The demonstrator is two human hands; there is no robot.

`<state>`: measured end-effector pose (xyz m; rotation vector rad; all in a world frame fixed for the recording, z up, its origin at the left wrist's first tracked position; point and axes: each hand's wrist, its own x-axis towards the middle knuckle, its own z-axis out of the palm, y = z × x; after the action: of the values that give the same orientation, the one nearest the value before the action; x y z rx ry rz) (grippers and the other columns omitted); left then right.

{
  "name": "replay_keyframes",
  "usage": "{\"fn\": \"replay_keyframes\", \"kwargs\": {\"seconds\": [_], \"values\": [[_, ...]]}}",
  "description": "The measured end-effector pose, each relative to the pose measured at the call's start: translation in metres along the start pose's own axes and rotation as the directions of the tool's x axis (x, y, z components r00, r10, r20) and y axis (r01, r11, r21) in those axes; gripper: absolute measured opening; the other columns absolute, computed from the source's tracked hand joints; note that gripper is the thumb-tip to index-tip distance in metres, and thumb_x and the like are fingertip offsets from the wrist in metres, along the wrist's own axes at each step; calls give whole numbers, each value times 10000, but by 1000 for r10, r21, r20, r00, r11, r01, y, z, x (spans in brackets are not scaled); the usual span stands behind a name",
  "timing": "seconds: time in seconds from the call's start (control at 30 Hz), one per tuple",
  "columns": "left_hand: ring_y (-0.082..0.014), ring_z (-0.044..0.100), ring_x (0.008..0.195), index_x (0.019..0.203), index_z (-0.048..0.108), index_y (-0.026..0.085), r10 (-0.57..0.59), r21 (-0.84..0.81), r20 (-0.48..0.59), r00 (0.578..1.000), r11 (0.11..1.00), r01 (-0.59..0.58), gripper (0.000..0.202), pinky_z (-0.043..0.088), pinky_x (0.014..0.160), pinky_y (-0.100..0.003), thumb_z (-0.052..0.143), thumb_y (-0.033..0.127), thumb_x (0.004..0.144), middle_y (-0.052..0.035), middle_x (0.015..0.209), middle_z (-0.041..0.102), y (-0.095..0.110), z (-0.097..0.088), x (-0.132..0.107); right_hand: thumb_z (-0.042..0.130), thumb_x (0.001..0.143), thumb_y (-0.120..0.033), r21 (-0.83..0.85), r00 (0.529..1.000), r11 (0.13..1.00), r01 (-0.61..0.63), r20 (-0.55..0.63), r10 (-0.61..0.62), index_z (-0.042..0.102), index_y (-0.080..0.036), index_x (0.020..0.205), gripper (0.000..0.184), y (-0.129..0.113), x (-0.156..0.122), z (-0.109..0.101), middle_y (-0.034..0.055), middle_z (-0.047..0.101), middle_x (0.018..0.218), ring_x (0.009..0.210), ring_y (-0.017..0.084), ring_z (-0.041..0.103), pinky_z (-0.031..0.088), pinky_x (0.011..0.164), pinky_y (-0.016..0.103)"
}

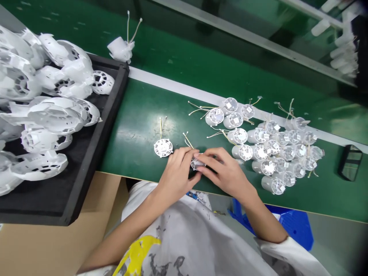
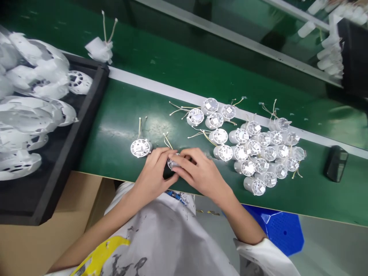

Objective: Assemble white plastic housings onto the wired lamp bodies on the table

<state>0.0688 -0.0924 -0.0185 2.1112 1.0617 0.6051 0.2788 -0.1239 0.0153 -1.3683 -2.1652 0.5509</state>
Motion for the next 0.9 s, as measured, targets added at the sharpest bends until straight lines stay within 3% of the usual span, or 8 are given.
{"fn": "replay_keyframes", "kwargs": {"seconds": [0.1,0.27,0.37,0.43,0.53,0.67,0.77,0.9], "values": [[-286,581,1216,1437,487,201,-1,29,-36,999,1000,2,478,485,1035,-450,657,230,991,-128,1338,596,0,4,-1,660,1038,-218,-46,1000,999,0,6,0,691,-260,1317,283,3,-3,7,98,672,1186,1041,221,675,603,869,359],[-295,574,1201,1461,490,171,4,57,-25,1000,998,-2,477,498,1030,-460,620,211,1004,-149,1359,587,6,6,-1,628,1060,-212,34,996,996,-79,-43,81,707,-245,1249,207,2,-1,10,91,655,1178,994,193,693,598,878,346],[-299,572,1232,1517,456,129,70,94,-44,997,993,-65,545,514,1045,-450,613,200,1000,-178,1401,574,12,-3,-6,622,1061,-210,64,986,990,-129,-100,135,723,-249,1228,200,-6,-1,16,93,628,1178,1006,200,693,599,880,351],[-288,584,1228,1498,495,140,149,128,-153,977,983,-130,562,520,1050,-431,672,210,969,-167,1370,597,11,-17,-12,633,1053,-199,58,976,986,-155,-144,162,730,-250,1220,200,-10,-1,21,91,624,1166,1001,198,694,599,872,342],[-277,598,1218,1362,627,197,158,190,-383,910,978,-90,469,504,1084,-442,764,211,914,-128,1297,634,-5,-45,-17,649,1045,-197,16,963,984,-178,-201,177,740,-248,1201,187,-14,0,29,88,630,1144,974,192,694,597,842,327],[-224,674,1168,1179,730,228,35,41,-378,925,999,-21,196,539,1058,-403,708,208,985,-90,1258,694,-36,-68,-11,626,1061,-253,4,953,981,-192,-237,187,745,-256,1180,168,-10,6,32,92,627,1157,968,205,698,610,841,350],[-198,714,1090,1072,772,225,31,-18,-400,916,999,-41,101,570,1000,-369,695,236,1008,-77,1176,734,-46,-68,-7,617,1063,-299,17,950,980,-200,-241,198,749,-263,1180,180,-1,12,30,95,626,1172,991,224,705,627,879,385],[-201,709,1057,1039,772,227,17,33,-453,891,999,-2,143,579,968,-379,649,301,1037,-89,1152,726,-46,-57,-7,647,1045,-364,-61,940,980,-191,-300,164,770,-279,1162,190,13,19,32,90,649,1155,921,229,714,632,828,403]]}}
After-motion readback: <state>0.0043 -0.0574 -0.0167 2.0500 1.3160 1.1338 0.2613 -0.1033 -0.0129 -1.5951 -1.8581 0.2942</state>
